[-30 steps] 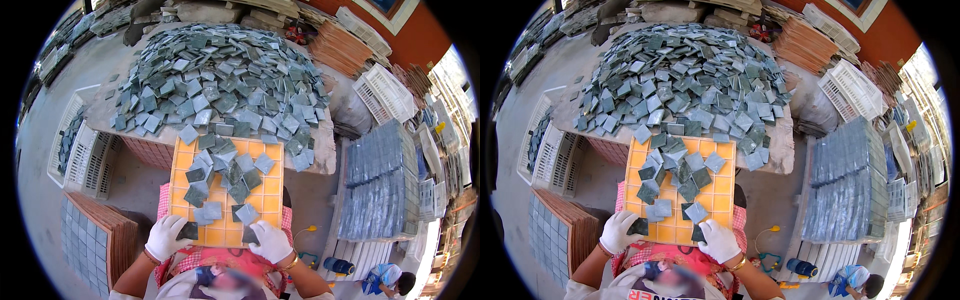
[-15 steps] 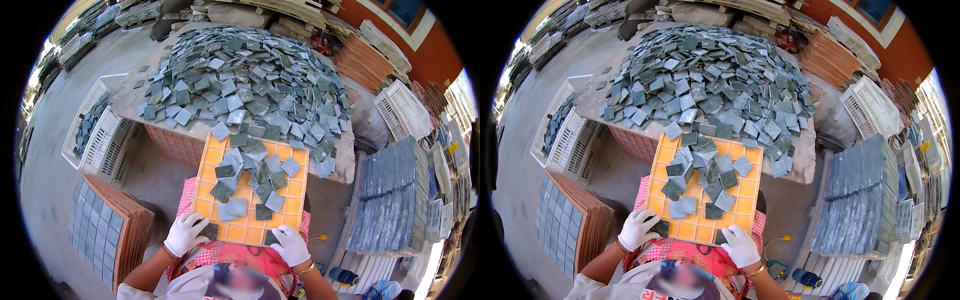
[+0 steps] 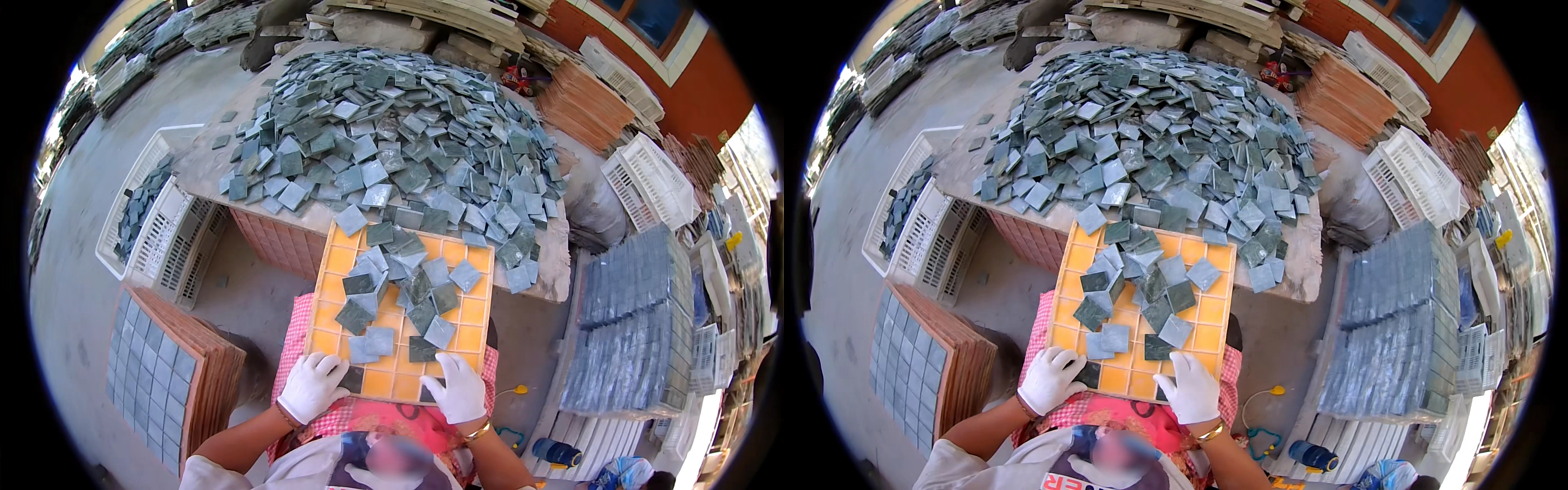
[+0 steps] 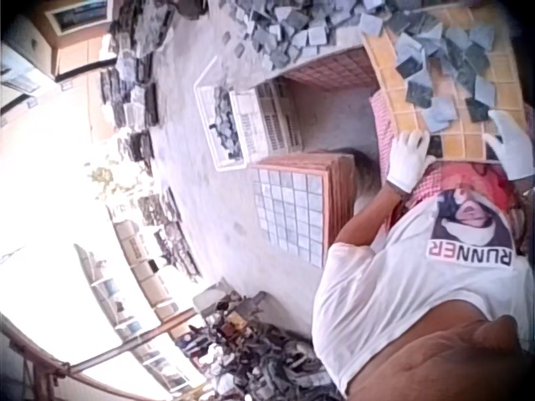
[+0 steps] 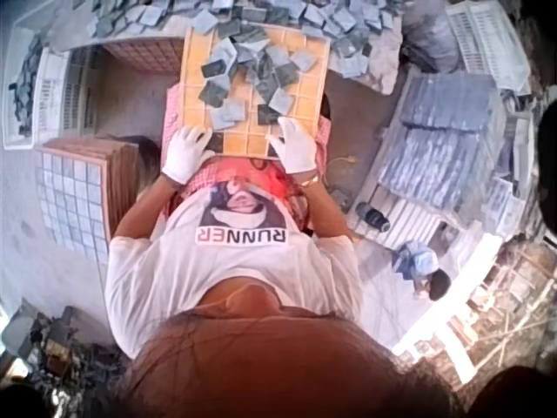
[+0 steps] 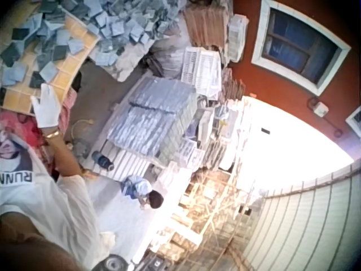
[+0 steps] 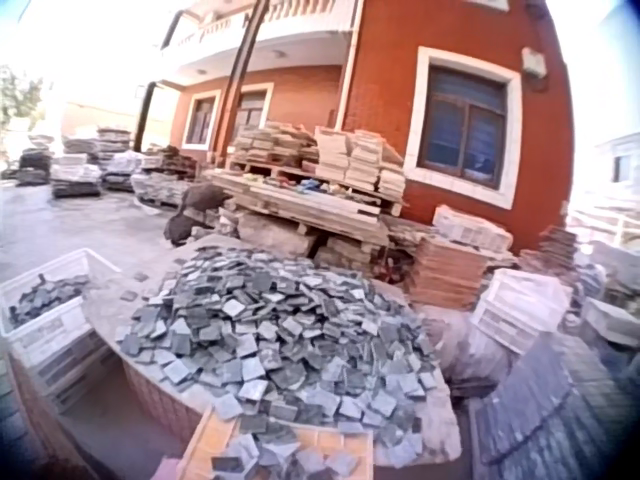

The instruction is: The person places small square tiles into a grid on a wooden board, then flips the board to release the tiles onto a pile. The person repeats this process multiple times, handling the tiles and the board by hand.

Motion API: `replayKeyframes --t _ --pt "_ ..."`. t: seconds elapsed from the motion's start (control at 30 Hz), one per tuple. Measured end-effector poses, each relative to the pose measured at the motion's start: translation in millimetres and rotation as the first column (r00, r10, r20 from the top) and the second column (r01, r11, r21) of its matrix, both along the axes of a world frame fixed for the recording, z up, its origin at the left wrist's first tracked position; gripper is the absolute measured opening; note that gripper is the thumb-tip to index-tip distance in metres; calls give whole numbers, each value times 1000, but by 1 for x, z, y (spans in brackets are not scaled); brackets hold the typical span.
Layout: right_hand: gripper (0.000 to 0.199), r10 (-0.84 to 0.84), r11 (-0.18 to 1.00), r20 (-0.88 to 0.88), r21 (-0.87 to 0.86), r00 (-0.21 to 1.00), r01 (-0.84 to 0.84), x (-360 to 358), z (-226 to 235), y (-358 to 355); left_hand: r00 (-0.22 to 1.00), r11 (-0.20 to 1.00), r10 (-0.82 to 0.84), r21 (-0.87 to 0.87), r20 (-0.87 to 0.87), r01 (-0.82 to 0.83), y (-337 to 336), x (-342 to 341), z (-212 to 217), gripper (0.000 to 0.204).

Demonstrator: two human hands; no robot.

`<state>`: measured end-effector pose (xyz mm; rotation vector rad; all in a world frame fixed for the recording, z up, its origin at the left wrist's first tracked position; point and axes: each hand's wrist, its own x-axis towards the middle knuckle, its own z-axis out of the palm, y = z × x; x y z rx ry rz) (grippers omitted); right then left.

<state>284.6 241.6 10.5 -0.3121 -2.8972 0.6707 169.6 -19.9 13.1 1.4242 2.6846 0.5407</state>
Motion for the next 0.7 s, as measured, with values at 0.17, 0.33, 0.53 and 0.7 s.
replayKeyframes --t 0.17,0.33,0.53,0.7 --pt "61 -191 973 21 133 981 187 -31 -3 -23 999 993 49 105 4 -49 16 -9 8 44" --pt "56 -220 975 97 34 971 218 -31 0 -23 994 986 104 135 -20 -101 58 -17 13 51" --pt "62 81 956 145 -292 986 -35 -10 11 -1 996 997 63 -47 56 -60 78 -38 4 62" --pt "56 349 922 179 -240 920 -303 5 6 1 973 979 -34 205 227 -13 49 -36 22 56"
